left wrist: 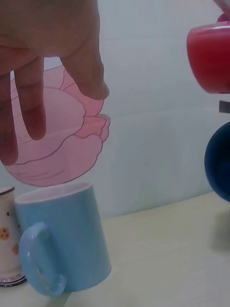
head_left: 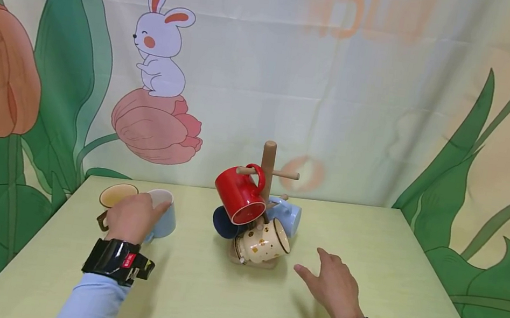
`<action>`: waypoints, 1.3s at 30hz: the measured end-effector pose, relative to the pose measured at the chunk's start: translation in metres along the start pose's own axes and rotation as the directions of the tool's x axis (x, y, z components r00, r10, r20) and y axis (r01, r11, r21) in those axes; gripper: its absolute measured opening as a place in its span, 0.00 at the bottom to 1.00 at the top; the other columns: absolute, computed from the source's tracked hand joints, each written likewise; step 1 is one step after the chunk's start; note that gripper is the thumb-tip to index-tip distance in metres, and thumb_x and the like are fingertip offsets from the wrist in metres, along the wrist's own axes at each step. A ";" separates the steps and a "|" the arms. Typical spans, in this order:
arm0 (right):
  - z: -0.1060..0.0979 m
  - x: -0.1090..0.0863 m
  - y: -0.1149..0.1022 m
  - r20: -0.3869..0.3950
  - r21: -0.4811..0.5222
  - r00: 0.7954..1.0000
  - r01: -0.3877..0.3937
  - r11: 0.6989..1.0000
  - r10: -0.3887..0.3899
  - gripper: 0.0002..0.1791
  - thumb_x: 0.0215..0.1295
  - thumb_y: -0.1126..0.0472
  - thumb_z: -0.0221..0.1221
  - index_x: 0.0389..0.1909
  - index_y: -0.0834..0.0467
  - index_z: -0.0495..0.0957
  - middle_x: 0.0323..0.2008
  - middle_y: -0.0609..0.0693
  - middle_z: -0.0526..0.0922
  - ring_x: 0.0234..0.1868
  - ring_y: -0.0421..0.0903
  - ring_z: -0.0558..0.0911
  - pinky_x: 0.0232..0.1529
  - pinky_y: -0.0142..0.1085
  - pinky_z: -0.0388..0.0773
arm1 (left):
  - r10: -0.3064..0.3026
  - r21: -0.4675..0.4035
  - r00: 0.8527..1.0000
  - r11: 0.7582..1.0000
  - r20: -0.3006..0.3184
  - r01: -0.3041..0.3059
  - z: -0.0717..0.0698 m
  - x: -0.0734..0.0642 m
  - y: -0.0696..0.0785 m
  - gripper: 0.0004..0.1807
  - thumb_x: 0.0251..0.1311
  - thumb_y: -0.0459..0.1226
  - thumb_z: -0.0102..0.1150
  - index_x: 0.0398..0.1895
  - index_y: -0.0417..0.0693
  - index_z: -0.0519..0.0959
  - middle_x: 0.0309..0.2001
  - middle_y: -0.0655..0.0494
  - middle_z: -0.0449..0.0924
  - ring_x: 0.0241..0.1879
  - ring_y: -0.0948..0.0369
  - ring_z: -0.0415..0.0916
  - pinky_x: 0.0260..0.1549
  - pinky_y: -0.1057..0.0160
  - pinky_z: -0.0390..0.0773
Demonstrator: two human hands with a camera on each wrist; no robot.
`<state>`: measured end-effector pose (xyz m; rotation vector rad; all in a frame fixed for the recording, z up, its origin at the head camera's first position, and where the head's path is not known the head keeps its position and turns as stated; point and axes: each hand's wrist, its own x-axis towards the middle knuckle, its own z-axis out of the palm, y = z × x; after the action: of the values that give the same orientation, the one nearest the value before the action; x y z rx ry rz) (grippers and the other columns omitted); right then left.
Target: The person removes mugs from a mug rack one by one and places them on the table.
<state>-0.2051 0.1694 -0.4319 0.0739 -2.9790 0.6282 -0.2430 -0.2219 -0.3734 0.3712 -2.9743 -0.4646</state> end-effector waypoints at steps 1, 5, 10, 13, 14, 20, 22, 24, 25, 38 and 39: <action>-0.001 0.000 0.000 0.000 0.000 1.000 -0.001 1.000 0.001 0.42 0.65 0.38 0.61 0.65 0.68 0.70 0.56 0.71 0.75 0.53 0.67 0.78 0.47 0.59 0.76 | 0.006 -0.009 1.000 1.000 0.002 -0.006 -0.001 0.000 0.002 0.33 0.67 0.58 0.53 0.43 0.32 0.80 0.31 0.40 0.79 0.30 0.45 0.77 0.23 0.49 0.75; -0.003 0.003 0.000 -0.002 -0.006 1.000 0.000 1.000 0.000 0.42 0.65 0.38 0.60 0.65 0.68 0.70 0.57 0.71 0.75 0.54 0.67 0.77 0.47 0.59 0.76 | 0.027 -0.022 0.999 0.999 0.018 -0.026 -0.006 -0.001 0.013 0.35 0.66 0.60 0.53 0.51 0.34 0.79 0.38 0.37 0.81 0.35 0.44 0.77 0.26 0.49 0.77; -0.006 0.006 -0.001 -0.020 -0.018 1.000 0.017 1.000 -0.017 0.41 0.64 0.39 0.62 0.65 0.68 0.70 0.56 0.70 0.76 0.53 0.66 0.78 0.46 0.59 0.77 | 0.093 -0.029 0.996 0.995 0.006 -0.092 -0.012 -0.004 0.027 0.36 0.66 0.61 0.52 0.55 0.35 0.78 0.45 0.35 0.82 0.41 0.41 0.79 0.33 0.46 0.79; -0.009 0.009 -0.002 -0.038 -0.026 0.999 0.031 0.999 -0.032 0.41 0.64 0.39 0.62 0.65 0.68 0.70 0.56 0.70 0.76 0.53 0.66 0.78 0.46 0.58 0.77 | 0.133 -0.035 0.991 0.990 -0.005 -0.133 -0.014 -0.006 0.034 0.36 0.67 0.60 0.52 0.57 0.35 0.77 0.47 0.34 0.82 0.45 0.39 0.79 0.38 0.43 0.80; -0.010 0.010 -0.003 -0.043 -0.029 0.998 0.036 0.999 -0.038 0.41 0.64 0.39 0.62 0.65 0.68 0.70 0.56 0.70 0.77 0.53 0.66 0.78 0.46 0.58 0.77 | 0.146 -0.035 0.989 0.989 -0.011 -0.146 -0.014 -0.007 0.037 0.36 0.67 0.60 0.52 0.57 0.35 0.77 0.48 0.34 0.82 0.45 0.38 0.79 0.38 0.42 0.79; -0.019 0.018 -0.011 -0.057 -0.044 0.997 0.052 0.998 -0.055 0.41 0.64 0.39 0.62 0.65 0.67 0.70 0.56 0.70 0.76 0.53 0.66 0.78 0.46 0.59 0.77 | 0.195 -0.080 0.981 0.977 -0.021 -0.196 -0.018 -0.008 0.051 0.38 0.67 0.61 0.51 0.61 0.35 0.74 0.50 0.34 0.81 0.46 0.38 0.79 0.41 0.40 0.80; -0.022 0.021 -0.014 -0.061 -0.049 0.996 0.058 0.997 -0.061 0.41 0.64 0.39 0.62 0.65 0.67 0.70 0.56 0.69 0.76 0.53 0.66 0.79 0.46 0.58 0.77 | 0.205 -0.092 0.979 0.974 -0.018 -0.206 -0.019 -0.007 0.055 0.39 0.67 0.61 0.50 0.62 0.36 0.73 0.50 0.34 0.81 0.46 0.38 0.80 0.41 0.40 0.80; -0.026 0.025 -0.017 -0.066 -0.054 0.995 0.070 0.996 -0.074 0.41 0.64 0.39 0.62 0.65 0.67 0.70 0.56 0.69 0.77 0.52 0.66 0.79 0.44 0.58 0.78 | 0.216 -0.099 0.976 0.971 -0.017 -0.216 -0.022 -0.006 0.059 0.39 0.67 0.62 0.50 0.63 0.36 0.73 0.50 0.35 0.81 0.46 0.39 0.80 0.40 0.41 0.81; -0.028 0.027 -0.019 -0.066 -0.058 0.995 0.074 0.996 -0.078 0.41 0.64 0.39 0.62 0.65 0.67 0.70 0.55 0.69 0.77 0.51 0.66 0.80 0.44 0.58 0.78 | 0.222 -0.104 0.975 0.969 -0.017 -0.223 -0.023 -0.005 0.061 0.39 0.67 0.62 0.50 0.63 0.36 0.72 0.49 0.35 0.82 0.45 0.39 0.80 0.39 0.42 0.81; -0.065 0.057 -0.053 -0.074 -0.102 0.989 0.122 0.987 -0.130 0.42 0.65 0.37 0.60 0.68 0.63 0.68 0.56 0.67 0.77 0.52 0.63 0.80 0.44 0.56 0.79 | 0.308 -0.144 0.951 0.940 -0.032 -0.309 -0.036 -0.001 0.094 0.38 0.65 0.59 0.55 0.64 0.37 0.71 0.48 0.39 0.83 0.42 0.43 0.81 0.38 0.45 0.82; -0.067 0.059 -0.056 -0.073 -0.103 0.989 0.122 0.987 -0.130 0.42 0.65 0.37 0.60 0.69 0.63 0.68 0.56 0.66 0.77 0.52 0.63 0.79 0.44 0.56 0.79 | 0.314 -0.140 0.949 0.939 -0.032 -0.315 -0.037 0.000 0.096 0.38 0.65 0.59 0.55 0.64 0.37 0.71 0.48 0.39 0.83 0.42 0.44 0.81 0.38 0.45 0.82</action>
<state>-0.2542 0.1436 -0.3424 0.2233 -2.8950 0.4575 -0.2590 -0.1432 -0.3084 -0.1170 -2.8893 -0.6295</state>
